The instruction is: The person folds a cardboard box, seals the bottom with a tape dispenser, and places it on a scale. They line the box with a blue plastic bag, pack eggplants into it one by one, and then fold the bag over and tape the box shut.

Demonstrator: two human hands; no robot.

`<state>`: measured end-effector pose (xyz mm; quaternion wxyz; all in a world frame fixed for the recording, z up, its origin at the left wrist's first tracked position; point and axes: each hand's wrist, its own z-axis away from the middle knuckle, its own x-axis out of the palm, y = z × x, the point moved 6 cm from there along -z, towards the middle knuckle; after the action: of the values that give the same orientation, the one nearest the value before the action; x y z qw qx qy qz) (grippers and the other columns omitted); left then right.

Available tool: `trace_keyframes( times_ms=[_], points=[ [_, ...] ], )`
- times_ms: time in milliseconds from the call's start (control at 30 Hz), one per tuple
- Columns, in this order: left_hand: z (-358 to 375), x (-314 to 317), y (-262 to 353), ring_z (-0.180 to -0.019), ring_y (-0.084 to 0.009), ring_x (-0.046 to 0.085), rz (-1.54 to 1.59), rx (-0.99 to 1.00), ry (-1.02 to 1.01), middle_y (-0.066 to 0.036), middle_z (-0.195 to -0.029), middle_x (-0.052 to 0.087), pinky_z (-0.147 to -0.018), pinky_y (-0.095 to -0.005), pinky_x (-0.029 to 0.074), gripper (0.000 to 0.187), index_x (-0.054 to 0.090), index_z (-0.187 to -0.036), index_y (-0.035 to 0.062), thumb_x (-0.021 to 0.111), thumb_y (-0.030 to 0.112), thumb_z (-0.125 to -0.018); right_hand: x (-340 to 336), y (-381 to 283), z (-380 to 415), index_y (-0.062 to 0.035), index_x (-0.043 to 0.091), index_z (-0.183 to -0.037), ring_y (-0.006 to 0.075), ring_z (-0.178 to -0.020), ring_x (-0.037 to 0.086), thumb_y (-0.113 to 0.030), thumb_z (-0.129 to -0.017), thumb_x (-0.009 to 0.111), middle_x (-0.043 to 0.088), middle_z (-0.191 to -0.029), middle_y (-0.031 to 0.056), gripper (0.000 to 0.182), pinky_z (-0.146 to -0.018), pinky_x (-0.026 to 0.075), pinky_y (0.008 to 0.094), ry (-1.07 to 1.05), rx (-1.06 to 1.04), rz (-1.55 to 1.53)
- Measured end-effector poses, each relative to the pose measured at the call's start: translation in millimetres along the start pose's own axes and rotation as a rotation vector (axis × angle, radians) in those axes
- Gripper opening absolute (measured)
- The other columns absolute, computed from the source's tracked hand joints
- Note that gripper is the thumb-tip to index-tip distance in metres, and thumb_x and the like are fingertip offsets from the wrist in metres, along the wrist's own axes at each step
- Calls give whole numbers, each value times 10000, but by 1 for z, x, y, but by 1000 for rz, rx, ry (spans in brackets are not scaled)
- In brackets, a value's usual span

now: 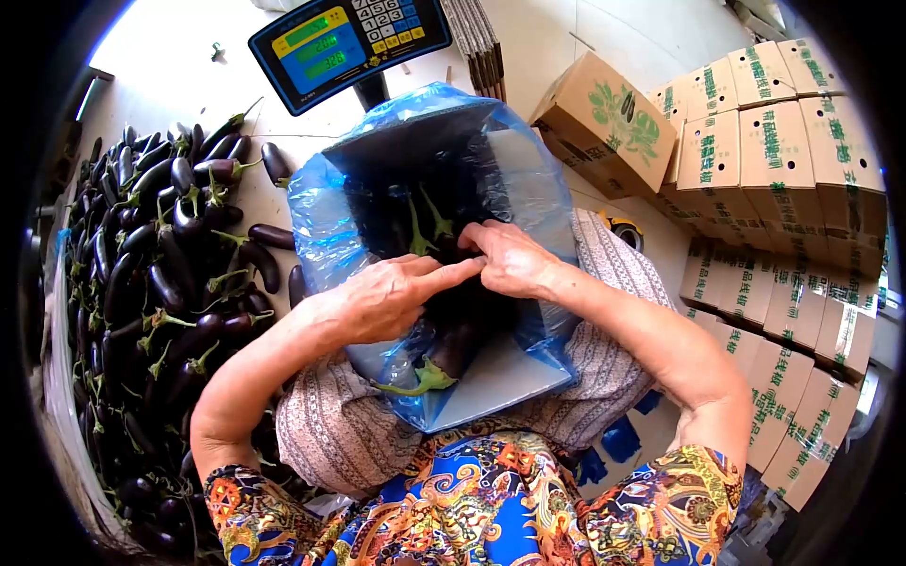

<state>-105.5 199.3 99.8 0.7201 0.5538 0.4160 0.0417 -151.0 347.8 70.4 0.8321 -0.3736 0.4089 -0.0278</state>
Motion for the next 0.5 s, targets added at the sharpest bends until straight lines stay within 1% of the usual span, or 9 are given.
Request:
trace_keyframes(
  times_ms=[33,133,167,200,267,300,400,433,500],
  points=[
    [1,0,1,-869,-383,652,-88,-11,-68,-177,-977,631,-780,-463,534,454,561,-1237,73,619,40,-788,-2,-1,2,6,604,-1098,442,-987,615,-95,-857,529,660,-990,235,272,-872,496,466,-51,-10,23],
    [7,4,29,-845,-367,646,-267,251,-140,-150,-907,617,-765,-463,540,360,596,-1132,84,675,114,-782,-7,-3,4,-6,603,-1107,437,-1007,605,-117,-872,539,647,-1039,236,267,-876,498,457,-234,80,67],
    [13,10,36,-916,-339,654,-120,199,-272,-131,-932,632,-753,-444,553,312,605,-1049,92,710,181,-770,-8,-4,6,-17,594,-1131,429,-1031,590,-106,-861,556,632,-1064,225,288,-879,494,461,-202,69,68],
    [20,7,48,-952,-331,654,-46,123,-408,-124,-938,637,-742,-443,562,344,608,-1053,97,734,217,-757,-5,-8,8,-18,596,-1131,429,-1023,592,-105,-851,569,632,-1057,224,294,-873,495,465,-219,3,80],
    [35,7,56,-952,-334,661,-165,106,-476,-136,-944,635,-748,-445,572,388,599,-1063,92,752,215,-729,-1,-16,15,-21,601,-1130,427,-1006,597,-104,-832,594,632,-1042,221,309,-860,496,473,-239,-125,105],
    [38,5,57,-924,-350,643,-208,-2,-545,-138,-985,630,-750,-445,547,421,618,-1111,87,767,215,-739,4,-22,19,-27,597,-1144,432,-993,594,-102,-800,631,619,-1039,218,354,-853,496,483,-274,-176,80],
    [49,31,35,-871,-360,644,-242,-138,-823,-142,-948,636,-721,-442,543,312,613,-991,60,754,184,-742,23,-35,29,-38,577,-1201,399,-1073,576,-123,-745,667,600,-1139,209,472,-935,480,459,-375,-288,65],
    [48,29,40,-812,-374,632,-186,-49,-712,-151,-932,648,-706,-432,542,197,581,-872,38,715,138,-767,31,-38,31,-49,568,-1234,383,-1106,555,-153,-728,696,588,-1165,191,532,-973,462,453,-406,-325,98],
    [40,2,48,-814,-365,633,-106,-26,-504,-159,-927,648,-713,-408,543,169,600,-911,34,686,118,-792,38,-43,34,-69,551,-1258,376,-1114,552,-196,-664,764,594,-1158,178,644,-970,455,462,-344,-462,129]
  ],
)
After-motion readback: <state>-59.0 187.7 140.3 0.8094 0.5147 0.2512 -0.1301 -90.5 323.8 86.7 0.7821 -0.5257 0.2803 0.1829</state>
